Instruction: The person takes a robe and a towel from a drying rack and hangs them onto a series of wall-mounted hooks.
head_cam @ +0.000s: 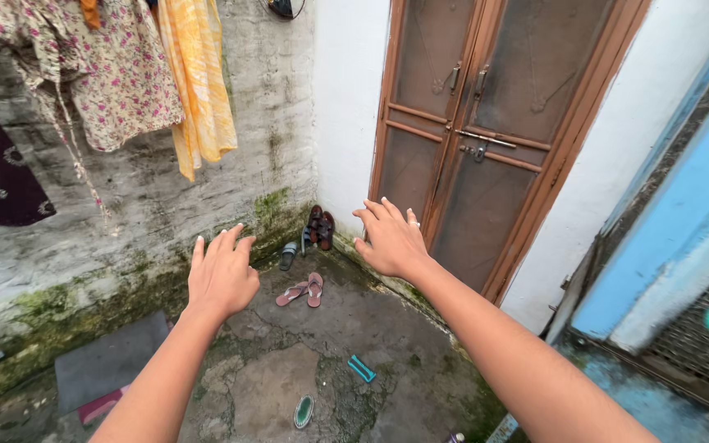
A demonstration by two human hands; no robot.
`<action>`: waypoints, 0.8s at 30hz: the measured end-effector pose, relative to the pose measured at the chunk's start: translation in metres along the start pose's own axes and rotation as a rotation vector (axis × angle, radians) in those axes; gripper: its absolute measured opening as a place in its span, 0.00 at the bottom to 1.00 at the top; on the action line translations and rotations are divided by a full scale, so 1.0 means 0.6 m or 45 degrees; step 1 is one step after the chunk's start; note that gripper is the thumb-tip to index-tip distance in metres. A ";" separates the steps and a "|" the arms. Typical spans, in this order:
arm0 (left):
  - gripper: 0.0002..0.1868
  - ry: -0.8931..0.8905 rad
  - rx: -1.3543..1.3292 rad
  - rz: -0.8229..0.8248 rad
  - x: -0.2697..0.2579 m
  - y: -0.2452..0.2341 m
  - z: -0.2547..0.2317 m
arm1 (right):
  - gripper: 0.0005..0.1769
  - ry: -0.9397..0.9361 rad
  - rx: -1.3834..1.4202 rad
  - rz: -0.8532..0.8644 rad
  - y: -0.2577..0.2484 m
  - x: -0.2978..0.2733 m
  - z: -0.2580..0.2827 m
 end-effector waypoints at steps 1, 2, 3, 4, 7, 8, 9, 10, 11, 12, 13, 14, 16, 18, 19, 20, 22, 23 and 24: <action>0.32 0.006 0.000 -0.006 0.020 0.008 0.009 | 0.32 0.007 -0.009 0.001 0.005 0.023 -0.001; 0.32 0.028 0.013 0.000 0.041 0.018 0.015 | 0.32 0.010 -0.011 -0.006 0.008 0.045 -0.001; 0.31 0.060 0.031 0.009 0.063 0.026 0.025 | 0.32 0.021 -0.018 -0.018 0.011 0.065 -0.002; 0.31 0.075 0.034 0.007 0.081 0.033 0.038 | 0.33 0.033 -0.026 -0.030 0.015 0.086 -0.001; 0.31 0.099 0.011 -0.039 0.164 0.047 0.065 | 0.33 0.072 -0.039 -0.020 0.025 0.151 0.006; 0.31 0.120 0.018 -0.051 0.187 0.053 0.072 | 0.33 0.088 -0.040 -0.027 0.027 0.172 0.007; 0.31 0.137 0.025 -0.056 0.203 0.059 0.080 | 0.33 0.100 -0.041 -0.041 0.029 0.191 0.009; 0.31 0.150 0.023 -0.050 0.219 0.067 0.085 | 0.33 0.113 -0.043 -0.054 0.032 0.208 0.011; 0.31 0.179 0.001 -0.046 0.238 0.073 0.087 | 0.33 0.128 -0.042 -0.057 0.035 0.226 0.013; 0.31 0.208 -0.021 -0.042 0.256 0.078 0.090 | 0.32 0.132 -0.037 -0.074 0.036 0.242 0.016; 0.31 0.222 -0.033 -0.034 0.271 0.083 0.092 | 0.32 0.137 -0.038 -0.084 0.037 0.252 0.015; 0.31 0.251 -0.015 -0.045 0.289 0.085 0.094 | 0.32 0.156 -0.043 -0.079 0.039 0.263 0.012; 0.31 0.289 -0.008 -0.043 0.316 0.098 0.092 | 0.32 0.177 -0.027 -0.102 0.045 0.278 0.010; 0.31 0.347 -0.057 -0.061 0.347 0.107 0.077 | 0.33 0.197 -0.049 -0.106 0.052 0.288 0.001; 0.31 0.371 -0.070 -0.063 0.363 0.114 0.065 | 0.33 0.201 -0.077 -0.117 0.050 0.295 -0.009; 0.32 0.394 -0.090 -0.065 0.376 0.122 0.051 | 0.33 0.225 -0.086 -0.123 0.049 0.302 -0.021; 0.32 0.446 -0.111 -0.069 0.404 0.140 0.018 | 0.34 0.286 -0.132 -0.079 0.054 0.320 -0.050; 0.32 0.472 -0.156 -0.036 0.414 0.152 -0.001 | 0.34 0.310 -0.134 -0.090 0.054 0.330 -0.062; 0.31 0.497 -0.200 -0.001 0.426 0.164 -0.016 | 0.35 0.371 -0.131 -0.046 0.059 0.339 -0.078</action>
Point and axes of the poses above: each hand's wrist, its own x-axis towards the middle knuckle, its own y-axis out of the palm, z = x × y, the point moved 6 cm from there along x, towards the middle knuckle, and after that the axes turned 2 degrees about y, right-handed, at the moved point
